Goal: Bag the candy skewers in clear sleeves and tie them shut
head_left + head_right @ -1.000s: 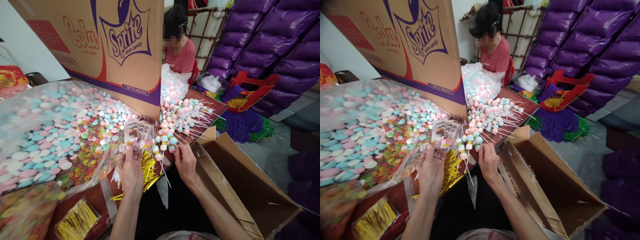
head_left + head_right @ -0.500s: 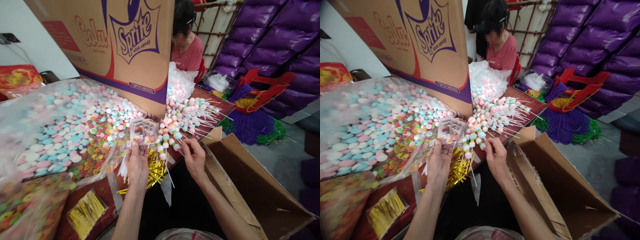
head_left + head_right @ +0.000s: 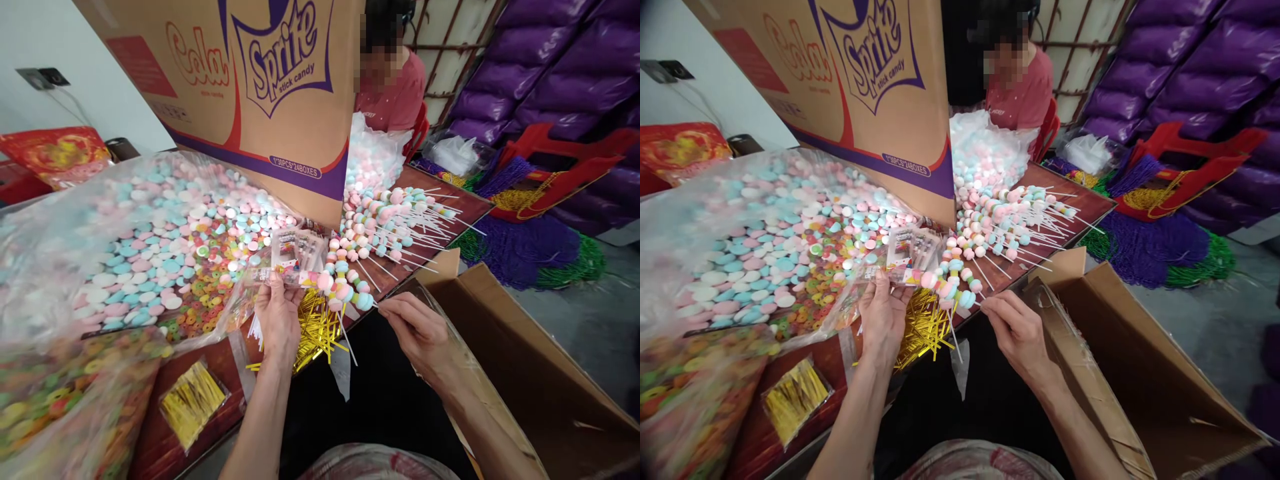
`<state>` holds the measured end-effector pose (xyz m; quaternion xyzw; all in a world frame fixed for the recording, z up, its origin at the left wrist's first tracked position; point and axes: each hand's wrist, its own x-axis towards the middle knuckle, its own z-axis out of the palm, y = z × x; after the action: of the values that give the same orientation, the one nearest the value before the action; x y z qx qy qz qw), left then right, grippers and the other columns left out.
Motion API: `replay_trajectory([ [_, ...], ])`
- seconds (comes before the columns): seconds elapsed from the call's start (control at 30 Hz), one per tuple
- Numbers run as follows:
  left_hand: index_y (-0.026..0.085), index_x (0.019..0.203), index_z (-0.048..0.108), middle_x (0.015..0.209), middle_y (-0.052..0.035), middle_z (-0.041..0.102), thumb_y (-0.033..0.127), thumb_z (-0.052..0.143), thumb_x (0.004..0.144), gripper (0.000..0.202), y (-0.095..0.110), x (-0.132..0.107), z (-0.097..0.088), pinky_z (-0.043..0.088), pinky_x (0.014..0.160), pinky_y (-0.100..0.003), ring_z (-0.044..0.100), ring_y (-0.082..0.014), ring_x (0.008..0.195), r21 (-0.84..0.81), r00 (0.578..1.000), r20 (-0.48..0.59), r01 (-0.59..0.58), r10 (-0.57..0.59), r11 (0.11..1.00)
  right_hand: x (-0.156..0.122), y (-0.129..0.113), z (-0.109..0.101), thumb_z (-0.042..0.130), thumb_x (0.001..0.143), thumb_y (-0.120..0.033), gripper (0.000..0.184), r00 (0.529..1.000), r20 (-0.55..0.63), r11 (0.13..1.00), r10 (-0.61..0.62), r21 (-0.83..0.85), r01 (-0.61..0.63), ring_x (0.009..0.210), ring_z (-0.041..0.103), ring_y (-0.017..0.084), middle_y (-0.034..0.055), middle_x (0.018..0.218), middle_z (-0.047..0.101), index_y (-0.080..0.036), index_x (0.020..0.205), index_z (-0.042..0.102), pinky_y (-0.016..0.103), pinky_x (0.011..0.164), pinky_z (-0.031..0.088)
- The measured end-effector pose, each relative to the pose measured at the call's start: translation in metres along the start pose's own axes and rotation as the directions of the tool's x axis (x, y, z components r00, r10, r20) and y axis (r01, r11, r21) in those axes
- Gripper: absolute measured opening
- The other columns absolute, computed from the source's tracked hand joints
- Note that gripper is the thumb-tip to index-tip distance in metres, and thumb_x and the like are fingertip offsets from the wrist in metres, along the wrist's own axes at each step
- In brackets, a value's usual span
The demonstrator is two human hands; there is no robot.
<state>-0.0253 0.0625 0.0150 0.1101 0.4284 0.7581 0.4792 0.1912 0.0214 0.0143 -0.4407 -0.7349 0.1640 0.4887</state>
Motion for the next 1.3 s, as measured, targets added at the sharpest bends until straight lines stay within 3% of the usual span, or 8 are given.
replay_trajectory([
  [0.13, 0.019, 0.084, 0.062, 0.079, -0.0002, 0.069, 0.048, 0.081, 0.067, 0.039, -0.002, -0.001, -0.001, 0.051, 0.066, -0.023, 0.066, -0.0112, 0.067, 0.102, 0.995, 0.081, -0.073, 0.065, 0.992, 0.000, -0.005, -0.004, 0.057, 0.093, -0.017, 0.012, 0.997, 0.078, 1.000, 0.008, -0.018, -0.007, 0.078, 0.064, 0.016, 0.0057, 0.087, 0.066, -0.021, 0.091, 0.068, 0.028, 0.066, 0.051],
  [0.33, 0.020, 0.085, 0.059, 0.076, 0.0010, 0.068, 0.048, 0.075, 0.075, 0.033, -0.016, -0.012, -0.001, 0.051, 0.066, -0.023, 0.065, -0.0112, 0.066, 0.149, 0.994, 0.104, -0.050, 0.034, 0.988, -0.015, -0.008, 0.025, 0.053, 0.095, -0.017, 0.012, 0.994, -0.015, 0.994, 0.104, -0.014, -0.104, 0.071, 0.058, 0.014, 0.0030, 0.080, 0.060, -0.022, 0.092, 0.063, 0.027, 0.065, 0.048],
  [0.53, 0.021, 0.086, 0.058, 0.078, -0.0003, 0.070, 0.046, 0.075, 0.075, 0.032, -0.020, -0.010, -0.003, 0.053, 0.070, -0.027, 0.068, -0.0138, 0.070, 0.083, 0.996, 0.069, -0.066, 0.060, 0.994, -0.020, -0.014, 0.033, 0.055, 0.093, -0.013, 0.012, 1.000, -0.011, 0.996, -0.014, -0.083, 0.013, 0.066, 0.055, 0.014, 0.0032, 0.076, 0.058, -0.018, 0.096, 0.066, 0.025, 0.060, 0.047],
  [0.8, 0.021, 0.094, 0.062, 0.081, -0.0046, 0.072, 0.053, 0.072, 0.076, 0.037, -0.018, -0.011, -0.007, 0.054, 0.072, -0.030, 0.072, -0.0201, 0.080, 0.135, 0.979, 0.196, 0.020, -0.047, 0.991, -0.016, -0.011, 0.032, 0.051, 0.096, -0.021, 0.020, 0.975, 0.116, 0.982, 0.188, -0.020, -0.187, 0.064, 0.055, 0.013, 0.0000, 0.070, 0.056, -0.019, 0.079, 0.062, 0.024, 0.060, 0.044],
  [0.9, 0.019, 0.094, 0.064, 0.085, -0.0083, 0.073, 0.060, 0.069, 0.076, 0.046, -0.015, -0.014, -0.007, 0.055, 0.075, -0.032, 0.072, -0.0220, 0.085, 0.139, 0.967, 0.221, 0.094, -0.123, 0.986, -0.016, -0.012, 0.033, 0.049, 0.097, -0.020, 0.018, 0.989, 0.080, 0.988, 0.123, -0.105, -0.114, 0.066, 0.055, 0.013, 0.0020, 0.075, 0.057, -0.019, 0.085, 0.062, 0.024, 0.061, 0.045],
  [1.0, 0.018, 0.092, 0.065, 0.088, -0.0076, 0.073, 0.051, 0.075, 0.074, 0.040, -0.015, -0.019, -0.007, 0.055, 0.078, -0.033, 0.071, -0.0204, 0.086, 0.167, 0.944, 0.262, 0.161, -0.201, 0.973, -0.019, -0.015, 0.035, 0.046, 0.098, -0.018, 0.019, 0.994, 0.110, 0.963, 0.013, -0.269, 0.018, 0.063, 0.053, 0.012, 0.0032, 0.075, 0.057, -0.018, 0.091, 0.064, 0.023, 0.059, 0.044],
  [1.13, 0.017, 0.089, 0.065, 0.090, -0.0077, 0.074, 0.044, 0.078, 0.075, 0.033, -0.018, -0.027, -0.006, 0.055, 0.081, -0.035, 0.071, -0.0212, 0.090, 0.132, 0.946, 0.222, 0.212, -0.237, 0.968, -0.022, -0.019, 0.035, 0.048, 0.097, -0.014, 0.020, 0.982, 0.151, 0.892, -0.113, -0.420, 0.168, 0.061, 0.053, 0.013, 0.0027, 0.069, 0.057, -0.018, 0.089, 0.066, 0.025, 0.059, 0.041],
  [1.3, 0.016, 0.093, 0.064, 0.096, -0.0103, 0.074, 0.039, 0.079, 0.075, 0.033, -0.021, -0.029, -0.005, 0.054, 0.086, -0.038, 0.071, -0.0244, 0.097, 0.058, 0.963, 0.182, 0.193, -0.200, 0.980, -0.025, -0.021, 0.034, 0.052, 0.095, -0.011, 0.016, 0.981, 0.127, 0.884, -0.148, -0.428, 0.189, 0.059, 0.050, 0.013, 0.0018, 0.066, 0.056, -0.017, 0.090, 0.065, 0.025, 0.059, 0.039],
])
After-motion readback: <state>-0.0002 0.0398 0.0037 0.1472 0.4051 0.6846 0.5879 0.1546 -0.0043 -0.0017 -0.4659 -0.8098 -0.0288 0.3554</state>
